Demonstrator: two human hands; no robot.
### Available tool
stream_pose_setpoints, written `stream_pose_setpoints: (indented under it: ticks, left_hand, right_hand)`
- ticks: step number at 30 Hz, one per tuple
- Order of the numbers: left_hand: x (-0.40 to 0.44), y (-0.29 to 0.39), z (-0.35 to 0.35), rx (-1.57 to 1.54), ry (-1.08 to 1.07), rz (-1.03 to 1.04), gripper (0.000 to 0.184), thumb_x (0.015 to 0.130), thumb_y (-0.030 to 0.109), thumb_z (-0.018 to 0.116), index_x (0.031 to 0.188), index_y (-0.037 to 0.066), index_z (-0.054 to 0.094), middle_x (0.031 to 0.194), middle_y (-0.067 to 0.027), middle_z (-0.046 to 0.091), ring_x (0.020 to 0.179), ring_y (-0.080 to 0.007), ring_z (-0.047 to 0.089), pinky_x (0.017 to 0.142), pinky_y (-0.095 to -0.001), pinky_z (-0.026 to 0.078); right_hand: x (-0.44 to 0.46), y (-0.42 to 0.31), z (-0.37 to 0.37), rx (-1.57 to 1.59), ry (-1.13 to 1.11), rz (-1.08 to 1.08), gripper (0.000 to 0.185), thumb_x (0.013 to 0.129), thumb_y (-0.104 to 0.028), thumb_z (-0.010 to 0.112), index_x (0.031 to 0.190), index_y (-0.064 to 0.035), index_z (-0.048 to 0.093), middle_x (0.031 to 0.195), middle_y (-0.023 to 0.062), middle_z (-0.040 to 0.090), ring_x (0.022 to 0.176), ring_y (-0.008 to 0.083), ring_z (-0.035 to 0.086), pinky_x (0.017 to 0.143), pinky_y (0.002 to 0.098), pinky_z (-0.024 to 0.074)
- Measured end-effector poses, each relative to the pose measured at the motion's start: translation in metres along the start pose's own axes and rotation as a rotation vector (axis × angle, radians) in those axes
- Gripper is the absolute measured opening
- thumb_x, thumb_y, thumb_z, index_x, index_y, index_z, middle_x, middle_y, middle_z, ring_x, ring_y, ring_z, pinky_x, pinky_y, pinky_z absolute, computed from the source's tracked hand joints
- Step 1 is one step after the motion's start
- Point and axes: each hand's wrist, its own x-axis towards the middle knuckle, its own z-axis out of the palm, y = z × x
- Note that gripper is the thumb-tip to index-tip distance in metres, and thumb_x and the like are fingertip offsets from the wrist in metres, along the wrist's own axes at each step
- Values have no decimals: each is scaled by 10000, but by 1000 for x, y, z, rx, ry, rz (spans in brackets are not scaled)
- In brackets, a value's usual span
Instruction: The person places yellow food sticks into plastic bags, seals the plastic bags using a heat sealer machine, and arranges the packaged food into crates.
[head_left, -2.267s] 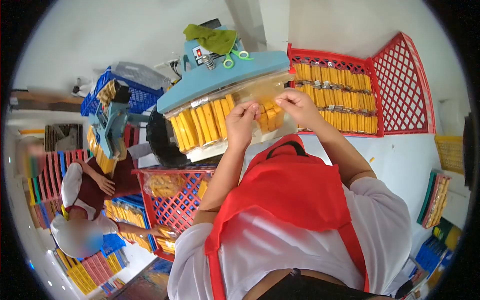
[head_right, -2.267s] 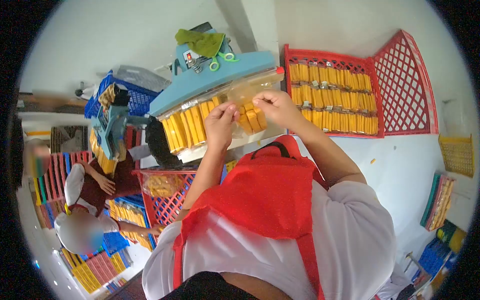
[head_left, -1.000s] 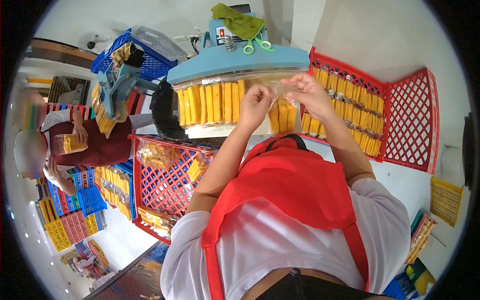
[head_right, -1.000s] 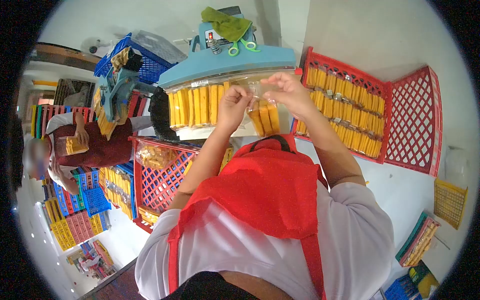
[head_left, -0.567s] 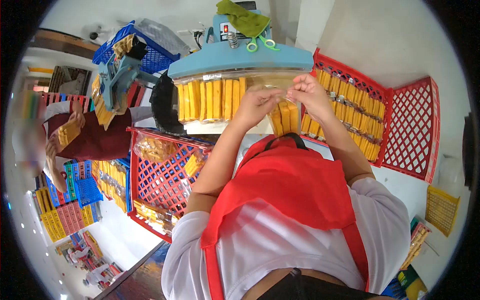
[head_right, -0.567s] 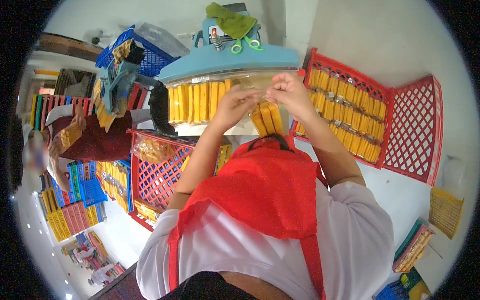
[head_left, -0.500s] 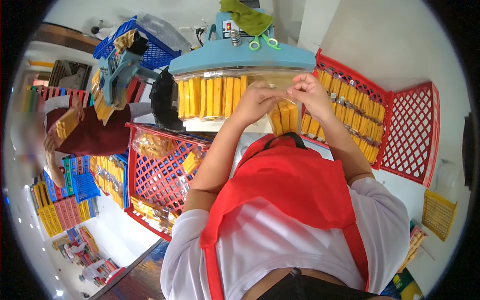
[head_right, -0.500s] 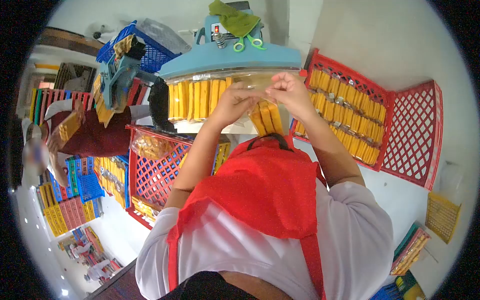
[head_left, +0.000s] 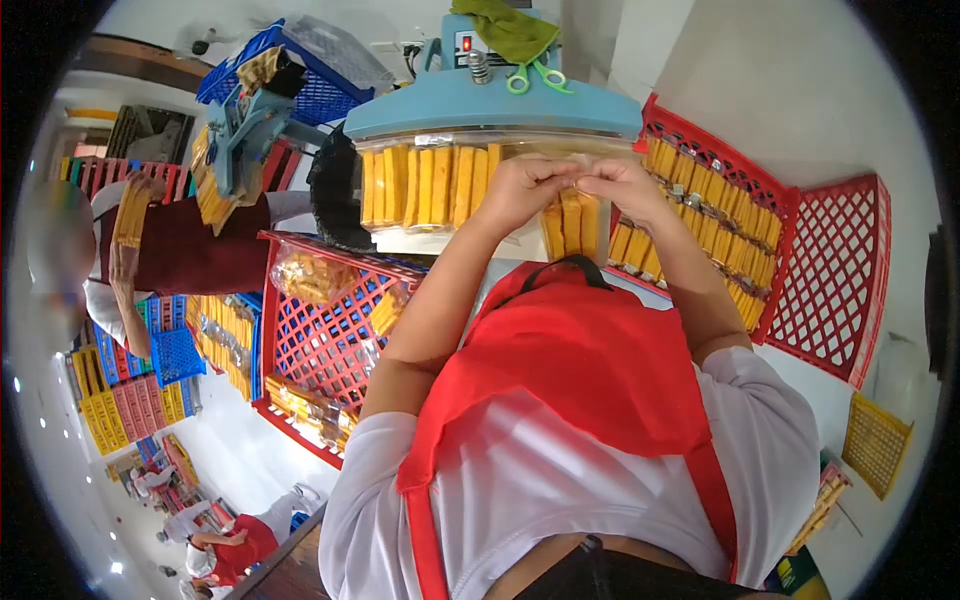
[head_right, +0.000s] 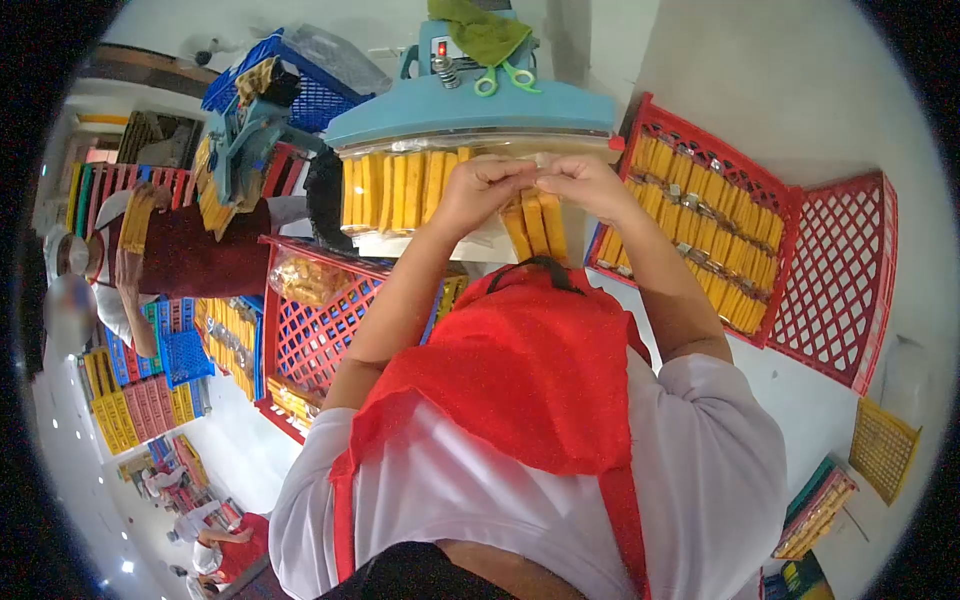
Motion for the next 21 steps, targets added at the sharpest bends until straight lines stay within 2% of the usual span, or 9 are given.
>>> stream_pose_setpoints:
  ticks: [1,5,8,10,14,16,17,19,21]
  left_hand:
    - [2,0,2,47,14,46,207,747,107,616,940,32,621,757,-73,597,701,-125,556,643,-233,444]
    - [6,6,8,4,4,-27,243,751,101,608,985,35,603,744,-64,594,692,-98,549,618,-221,444]
    - [8,3,7,3,-55,1,287,758,98,597,1039,43,576,765,-65,594,678,-82,543,601,-213,444]
    - [10,3,5,62,-104,27,313,762,92,587,1071,51,558,805,-63,591,676,-81,541,604,-214,444]
    - [14,2,9,-79,-95,-37,284,761,89,587,1040,39,574,831,-67,598,690,-87,547,624,-218,446]
    - [15,-5,6,75,-112,162,242,762,86,586,995,21,589,818,-52,612,691,-84,549,629,-219,442]
    - [15,-6,5,70,-113,161,242,762,86,586,995,21,589,818,-52,612,691,-84,549,629,-219,442]
    - [15,-8,2,31,-180,-122,162,759,81,573,902,19,618,825,-82,620,691,-104,565,607,-246,449]
    - [15,-15,8,-41,-105,-170,149,771,102,569,878,14,622,811,-68,620,700,-97,557,623,-242,443]
  right_hand:
    - [1,11,-9,-62,-84,68,201,780,-131,588,950,-33,546,752,-37,546,698,46,499,655,201,404]
    - [-7,-2,-5,-86,-15,10,140,774,-136,595,854,-21,599,753,-31,561,708,48,497,654,207,399]
    - [-12,-8,3,125,94,-59,145,779,-149,591,819,-12,620,742,-21,576,699,53,498,655,199,393]
    - [-10,8,-11,-92,-16,27,165,787,-164,581,819,-6,619,758,-12,586,703,52,500,660,197,398]
    - [-10,5,-14,-109,17,41,174,789,-169,579,819,-2,618,759,-9,586,713,49,500,660,202,400]
    - [-12,7,-14,-98,48,7,173,787,-170,582,811,-3,616,752,-14,582,706,45,494,642,206,401]
    - [-14,7,-14,-99,50,12,173,787,-170,582,811,-3,616,752,-14,582,706,45,494,642,206,401]
    - [-15,8,-11,-98,138,30,177,781,-178,591,797,-3,611,743,-12,578,684,45,492,619,201,398]
    - [-11,13,-6,4,226,48,151,780,-155,590,784,-5,605,724,-2,571,658,53,498,600,201,407]
